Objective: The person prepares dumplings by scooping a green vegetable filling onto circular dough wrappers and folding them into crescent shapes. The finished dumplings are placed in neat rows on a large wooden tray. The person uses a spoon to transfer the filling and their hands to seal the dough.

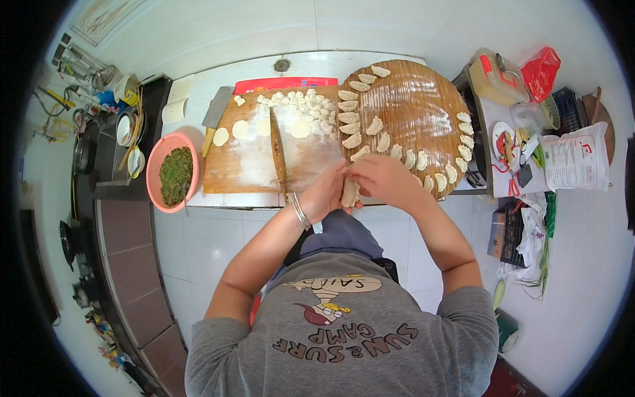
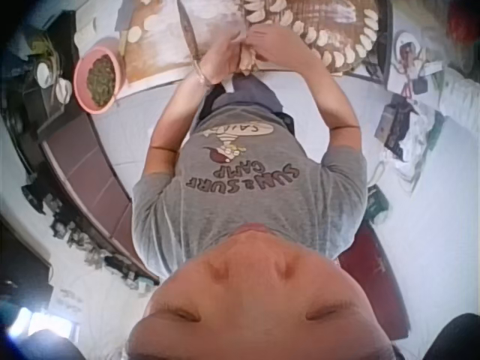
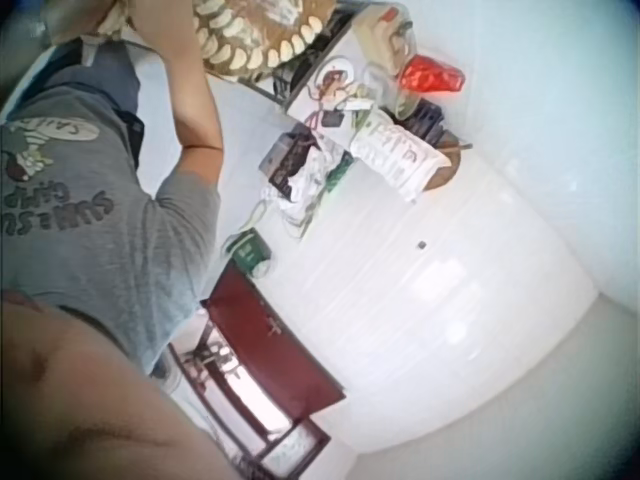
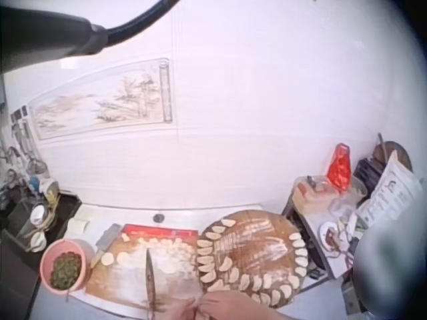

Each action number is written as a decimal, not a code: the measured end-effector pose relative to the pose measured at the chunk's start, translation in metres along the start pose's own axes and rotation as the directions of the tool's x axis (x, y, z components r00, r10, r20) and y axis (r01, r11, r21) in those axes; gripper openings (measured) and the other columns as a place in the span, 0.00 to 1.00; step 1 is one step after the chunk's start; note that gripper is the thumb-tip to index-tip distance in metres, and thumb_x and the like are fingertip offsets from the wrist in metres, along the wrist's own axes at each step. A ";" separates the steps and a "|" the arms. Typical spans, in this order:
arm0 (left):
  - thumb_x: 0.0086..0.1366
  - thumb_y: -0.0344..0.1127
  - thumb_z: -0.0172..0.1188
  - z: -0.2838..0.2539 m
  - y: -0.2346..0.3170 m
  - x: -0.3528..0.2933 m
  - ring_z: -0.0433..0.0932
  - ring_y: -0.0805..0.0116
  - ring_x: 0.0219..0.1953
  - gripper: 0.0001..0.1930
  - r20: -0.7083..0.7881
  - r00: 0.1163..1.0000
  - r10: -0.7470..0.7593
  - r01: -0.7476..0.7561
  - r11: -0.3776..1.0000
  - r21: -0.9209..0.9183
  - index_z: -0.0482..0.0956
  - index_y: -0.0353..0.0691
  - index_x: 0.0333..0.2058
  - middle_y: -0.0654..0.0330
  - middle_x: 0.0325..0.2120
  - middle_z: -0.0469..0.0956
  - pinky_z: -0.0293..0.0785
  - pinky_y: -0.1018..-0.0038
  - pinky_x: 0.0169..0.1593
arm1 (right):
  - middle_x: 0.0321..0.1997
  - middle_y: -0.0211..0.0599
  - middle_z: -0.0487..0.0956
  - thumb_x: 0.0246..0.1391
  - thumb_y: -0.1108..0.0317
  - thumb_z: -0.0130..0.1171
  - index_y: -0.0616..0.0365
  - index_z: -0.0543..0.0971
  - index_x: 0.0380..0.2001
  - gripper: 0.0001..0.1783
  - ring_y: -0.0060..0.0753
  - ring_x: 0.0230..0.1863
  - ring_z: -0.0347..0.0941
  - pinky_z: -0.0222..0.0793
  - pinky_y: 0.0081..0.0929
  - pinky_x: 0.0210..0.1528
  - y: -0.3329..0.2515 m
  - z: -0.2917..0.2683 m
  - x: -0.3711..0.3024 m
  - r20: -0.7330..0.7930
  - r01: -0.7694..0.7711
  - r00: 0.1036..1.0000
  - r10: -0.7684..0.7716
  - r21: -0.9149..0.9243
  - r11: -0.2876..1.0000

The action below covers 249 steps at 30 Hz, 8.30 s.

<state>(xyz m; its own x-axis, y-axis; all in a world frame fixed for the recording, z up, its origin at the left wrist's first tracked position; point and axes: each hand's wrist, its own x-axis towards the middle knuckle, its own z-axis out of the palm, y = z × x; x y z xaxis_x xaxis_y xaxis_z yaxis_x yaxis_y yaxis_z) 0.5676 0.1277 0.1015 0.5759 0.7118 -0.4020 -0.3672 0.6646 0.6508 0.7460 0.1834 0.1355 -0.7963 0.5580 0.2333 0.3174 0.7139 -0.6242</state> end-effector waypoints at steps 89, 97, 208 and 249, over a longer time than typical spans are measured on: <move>0.59 0.30 0.47 -0.333 -0.131 -0.400 0.73 0.56 0.50 0.22 -0.872 0.427 0.241 -0.809 0.533 -0.249 0.65 0.27 0.51 0.49 0.48 0.72 0.71 0.62 0.55 | 0.29 0.39 0.73 0.46 0.75 0.56 0.61 0.78 0.33 0.08 0.41 0.35 0.72 0.69 0.36 0.38 -0.120 0.490 0.320 0.046 0.343 0.931 -0.362 0.229 0.911; 0.59 0.32 0.48 -0.357 -0.141 -0.400 0.72 0.56 0.52 0.22 -0.879 0.416 0.233 -0.794 0.565 -0.226 0.65 0.29 0.52 0.51 0.50 0.71 0.69 0.61 0.57 | 0.33 0.42 0.78 0.53 0.71 0.53 0.64 0.79 0.33 0.09 0.45 0.37 0.73 0.69 0.34 0.39 -0.120 0.491 0.320 0.199 0.115 0.952 -0.233 0.473 0.874; 0.63 0.54 0.38 -0.391 -0.009 -0.367 0.65 0.53 0.59 0.34 -0.733 0.544 0.408 -0.827 0.405 -0.389 0.59 0.30 0.59 0.49 0.57 0.65 0.60 0.55 0.60 | 0.33 0.46 0.78 0.52 0.72 0.48 0.69 0.76 0.34 0.11 0.36 0.34 0.75 0.71 0.29 0.41 -0.070 0.415 0.353 0.452 -0.340 0.865 0.219 0.848 -0.406; 0.65 0.53 0.39 -0.212 0.045 -0.287 0.65 0.49 0.58 0.34 -0.358 0.771 0.527 -0.634 0.590 -0.500 0.58 0.31 0.60 0.46 0.58 0.63 0.61 0.52 0.59 | 0.34 0.29 0.75 0.37 0.72 0.65 0.51 0.78 0.31 0.13 0.35 0.36 0.71 0.66 0.32 0.39 -0.157 0.219 0.239 -0.216 0.437 0.878 -0.427 0.000 0.899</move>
<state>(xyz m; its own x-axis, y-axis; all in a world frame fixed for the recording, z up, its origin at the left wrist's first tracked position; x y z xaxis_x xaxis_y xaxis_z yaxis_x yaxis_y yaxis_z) 0.2306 0.0013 0.1099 -0.0105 0.9802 -0.1979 -0.9469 0.0538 0.3170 0.3931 0.1119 0.1255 -0.7237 0.2769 0.6321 -0.0628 0.8857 -0.4599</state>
